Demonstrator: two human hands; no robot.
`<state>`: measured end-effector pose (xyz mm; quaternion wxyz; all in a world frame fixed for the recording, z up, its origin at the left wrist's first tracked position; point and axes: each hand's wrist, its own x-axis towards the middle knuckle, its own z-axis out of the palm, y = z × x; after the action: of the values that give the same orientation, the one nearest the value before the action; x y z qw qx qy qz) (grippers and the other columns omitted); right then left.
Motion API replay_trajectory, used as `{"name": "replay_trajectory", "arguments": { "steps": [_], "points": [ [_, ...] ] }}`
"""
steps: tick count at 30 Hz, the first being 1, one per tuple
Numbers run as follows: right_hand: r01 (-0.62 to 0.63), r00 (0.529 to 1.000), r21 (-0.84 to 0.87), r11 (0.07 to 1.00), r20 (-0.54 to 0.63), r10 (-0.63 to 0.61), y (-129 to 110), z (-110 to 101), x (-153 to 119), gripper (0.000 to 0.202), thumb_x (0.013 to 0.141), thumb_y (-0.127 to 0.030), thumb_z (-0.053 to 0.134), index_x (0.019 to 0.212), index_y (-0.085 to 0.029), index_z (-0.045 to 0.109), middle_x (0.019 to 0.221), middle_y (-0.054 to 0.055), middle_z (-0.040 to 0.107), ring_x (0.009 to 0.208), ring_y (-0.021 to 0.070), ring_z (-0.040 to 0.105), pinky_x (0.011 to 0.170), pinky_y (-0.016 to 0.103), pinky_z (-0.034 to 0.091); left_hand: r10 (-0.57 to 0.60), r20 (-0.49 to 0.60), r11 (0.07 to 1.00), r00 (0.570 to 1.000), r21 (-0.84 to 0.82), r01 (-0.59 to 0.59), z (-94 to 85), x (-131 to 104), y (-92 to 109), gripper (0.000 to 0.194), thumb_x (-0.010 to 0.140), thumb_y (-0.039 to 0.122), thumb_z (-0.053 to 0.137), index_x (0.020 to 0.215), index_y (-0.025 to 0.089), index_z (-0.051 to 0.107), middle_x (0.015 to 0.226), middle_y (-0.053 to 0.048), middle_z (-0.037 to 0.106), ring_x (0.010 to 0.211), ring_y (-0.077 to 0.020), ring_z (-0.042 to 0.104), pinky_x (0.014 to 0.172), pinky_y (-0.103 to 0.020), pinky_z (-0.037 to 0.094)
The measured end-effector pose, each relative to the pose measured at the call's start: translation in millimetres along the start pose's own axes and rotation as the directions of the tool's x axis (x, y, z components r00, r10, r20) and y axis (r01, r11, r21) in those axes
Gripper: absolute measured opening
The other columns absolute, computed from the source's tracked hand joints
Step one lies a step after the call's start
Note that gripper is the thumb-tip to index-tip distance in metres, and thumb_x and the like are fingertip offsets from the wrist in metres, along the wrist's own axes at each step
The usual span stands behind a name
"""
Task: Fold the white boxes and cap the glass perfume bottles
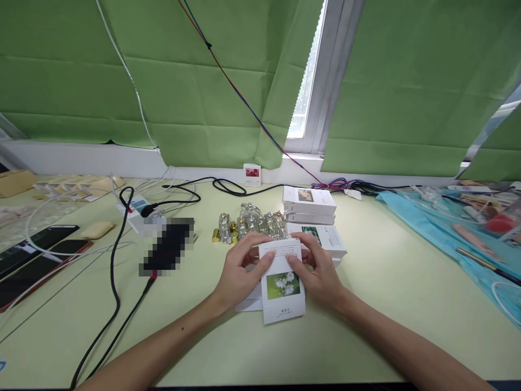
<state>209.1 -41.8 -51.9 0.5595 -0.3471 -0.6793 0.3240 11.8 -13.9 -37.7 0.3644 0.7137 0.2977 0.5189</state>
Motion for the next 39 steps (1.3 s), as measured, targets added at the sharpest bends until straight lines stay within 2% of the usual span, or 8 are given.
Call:
{"name": "replay_trajectory", "arguments": {
  "steps": [10, 20, 26, 31, 35, 39],
  "points": [
    [0.007, 1.000, -0.003, 1.000, 0.000, -0.007, 1.0, 0.2, 0.2, 0.027, 0.100, -0.032, 0.061, 0.125, -0.028, 0.052, 0.097, 0.002, 0.073, 0.077, 0.0167, 0.074, 0.060, 0.027, 0.063, 0.025, -0.004, 1.000, 1.000, 0.016, -0.025, -0.5, -0.3, -0.9, 0.015, 0.094, 0.028, 0.067, 0.109, 0.024, 0.070, 0.108, -0.005, 0.062, 0.090, -0.0142, 0.065, 0.063, -0.019, 0.056],
    [0.014, 1.000, -0.008, 1.000, -0.010, -0.014, 0.1, 0.2, -0.4, 0.032, 0.100, -0.033, 0.060, 0.129, -0.029, 0.048, 0.097, 0.002, 0.074, 0.074, 0.0167, 0.075, 0.060, 0.027, 0.063, -0.007, -0.012, 0.999, 1.000, 0.035, 0.007, 1.0, -0.4, -0.7, 0.018, 0.094, 0.031, 0.066, 0.111, 0.025, 0.068, 0.110, -0.004, 0.062, 0.088, -0.0138, 0.066, 0.065, -0.020, 0.057],
    [0.010, 1.000, -0.009, 1.000, 0.000, -0.010, 0.7, -0.1, -0.5, 0.038, 0.100, -0.032, 0.060, 0.136, -0.031, 0.049, 0.107, 0.004, 0.073, 0.079, 0.0163, 0.075, 0.062, 0.027, 0.064, -0.103, -0.012, 0.994, 0.995, -0.032, 0.103, 1.9, -2.7, 0.2, 0.026, 0.093, 0.036, 0.068, 0.116, 0.025, 0.064, 0.116, -0.006, 0.064, 0.082, -0.0143, 0.070, 0.065, -0.024, 0.059],
    [-0.002, 1.000, -0.023, 1.000, -0.013, 0.002, 1.3, -0.7, -1.1, 0.035, 0.100, -0.034, 0.061, 0.133, -0.029, 0.052, 0.110, 0.006, 0.073, 0.081, 0.0176, 0.076, 0.062, 0.028, 0.064, -0.183, 0.004, 0.979, 0.983, -0.089, 0.183, 2.1, -3.3, 1.3, 0.034, 0.092, 0.040, 0.068, 0.121, 0.024, 0.060, 0.112, -0.006, 0.070, 0.081, -0.0171, 0.073, 0.065, -0.026, 0.060],
    [-0.022, 1.000, -0.005, 1.000, -0.015, 0.022, 1.4, -0.3, -0.5, 0.030, 0.100, -0.035, 0.061, 0.128, -0.028, 0.053, 0.104, 0.004, 0.074, 0.080, 0.0180, 0.076, 0.061, 0.028, 0.064, -0.203, 0.008, 0.975, 0.979, -0.087, 0.203, 1.1, -2.2, 2.1, 0.035, 0.094, 0.043, 0.066, 0.123, 0.024, 0.059, 0.111, -0.007, 0.070, 0.083, -0.0180, 0.073, 0.067, -0.026, 0.061],
    [-0.020, 0.999, 0.001, 1.000, -0.041, 0.020, 0.0, 0.0, 0.8, 0.029, 0.099, -0.036, 0.061, 0.126, -0.027, 0.054, 0.098, 0.003, 0.075, 0.077, 0.0178, 0.076, 0.060, 0.028, 0.064, -0.183, 0.008, 0.982, 0.983, -0.038, 0.183, 1.2, -1.5, 3.7, 0.037, 0.094, 0.042, 0.065, 0.127, 0.025, 0.059, 0.126, -0.009, 0.065, 0.091, -0.0191, 0.072, 0.073, -0.029, 0.062]
  ]
}}
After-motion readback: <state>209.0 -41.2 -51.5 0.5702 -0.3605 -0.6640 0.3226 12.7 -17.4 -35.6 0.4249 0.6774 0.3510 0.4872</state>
